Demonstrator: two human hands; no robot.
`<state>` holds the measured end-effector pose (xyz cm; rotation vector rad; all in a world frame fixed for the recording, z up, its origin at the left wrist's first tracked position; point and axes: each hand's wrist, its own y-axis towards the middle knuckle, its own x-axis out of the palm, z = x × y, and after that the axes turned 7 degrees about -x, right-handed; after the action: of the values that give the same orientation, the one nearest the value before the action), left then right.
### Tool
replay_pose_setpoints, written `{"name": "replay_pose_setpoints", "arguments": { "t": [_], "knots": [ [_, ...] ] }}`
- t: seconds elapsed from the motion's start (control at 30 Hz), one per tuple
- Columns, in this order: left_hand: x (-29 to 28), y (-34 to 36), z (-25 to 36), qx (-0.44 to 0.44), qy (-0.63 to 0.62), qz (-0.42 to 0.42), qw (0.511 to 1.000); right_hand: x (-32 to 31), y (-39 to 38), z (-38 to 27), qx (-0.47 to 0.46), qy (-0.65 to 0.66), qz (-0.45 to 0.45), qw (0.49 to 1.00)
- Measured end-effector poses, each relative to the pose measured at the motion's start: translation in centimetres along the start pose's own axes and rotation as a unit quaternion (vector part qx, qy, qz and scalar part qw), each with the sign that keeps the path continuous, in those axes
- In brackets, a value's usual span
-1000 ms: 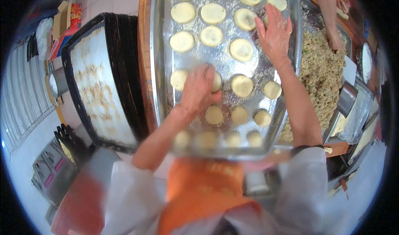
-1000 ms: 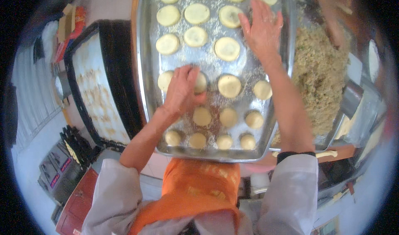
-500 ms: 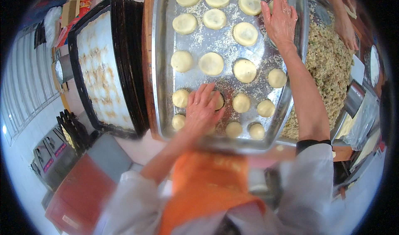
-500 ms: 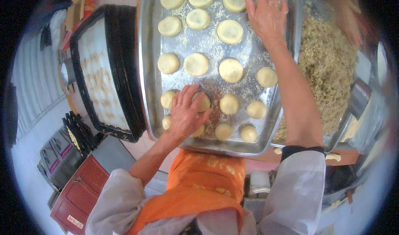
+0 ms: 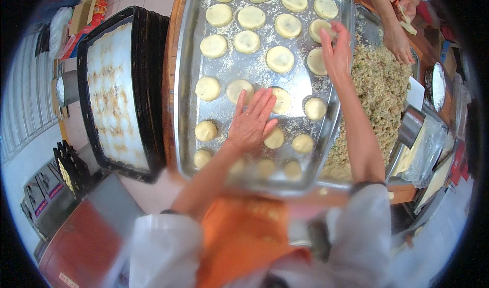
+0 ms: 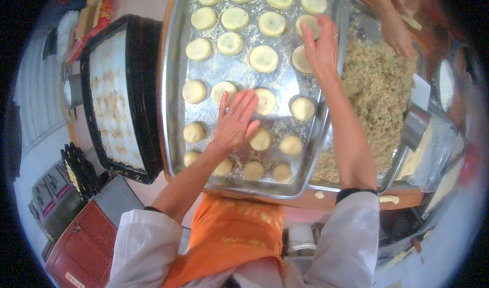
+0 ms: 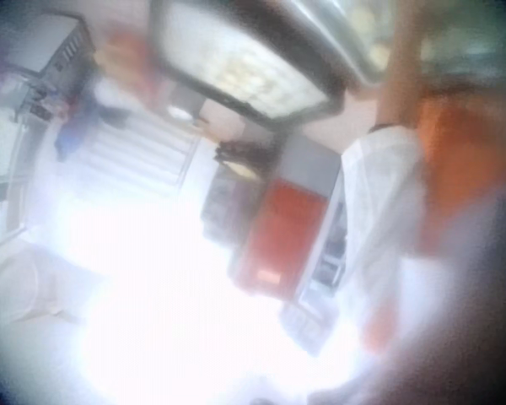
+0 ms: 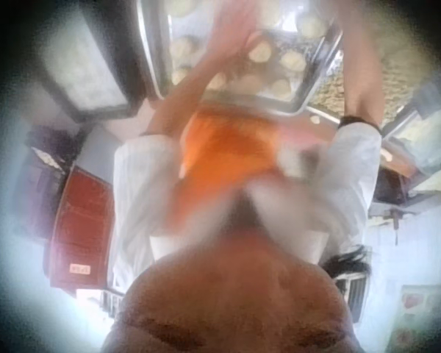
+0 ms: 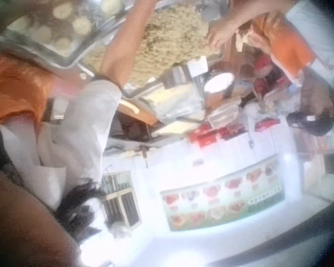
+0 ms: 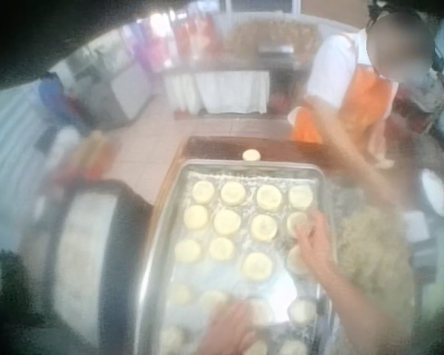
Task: The person picks up a piece of dough, adds a portion of filling by hand, shapes it into a ball, and places it onto a metal baking tray.
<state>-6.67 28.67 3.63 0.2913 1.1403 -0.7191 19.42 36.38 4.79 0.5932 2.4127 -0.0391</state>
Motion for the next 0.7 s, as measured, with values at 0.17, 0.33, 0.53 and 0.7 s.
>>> {"name": "replay_pose_setpoints", "arguments": {
  "t": [0.17, 0.33, 0.53, 0.7],
  "knots": [
    [0.0, 0.5, 0.1, -0.008, 0.001, -0.002, 1.0, -1.9, -4.2, -0.7, -0.153, -0.265, -0.183, 0.934],
    [0.1, 1.1, 0.4, -0.002, -0.023, 0.008, 1.0, -2.4, -3.0, 0.1, -0.146, -0.254, -0.202, 0.934],
    [0.8, 0.9, 0.0, 0.008, -0.035, 0.047, 0.998, -3.0, -3.4, -2.4, -0.013, -0.226, -0.136, 0.965],
    [0.9, 0.7, -0.4, 0.002, -0.028, 0.054, 0.998, -5.3, -7.1, -4.4, -0.089, -0.269, -0.175, 0.943]
  ]
}}
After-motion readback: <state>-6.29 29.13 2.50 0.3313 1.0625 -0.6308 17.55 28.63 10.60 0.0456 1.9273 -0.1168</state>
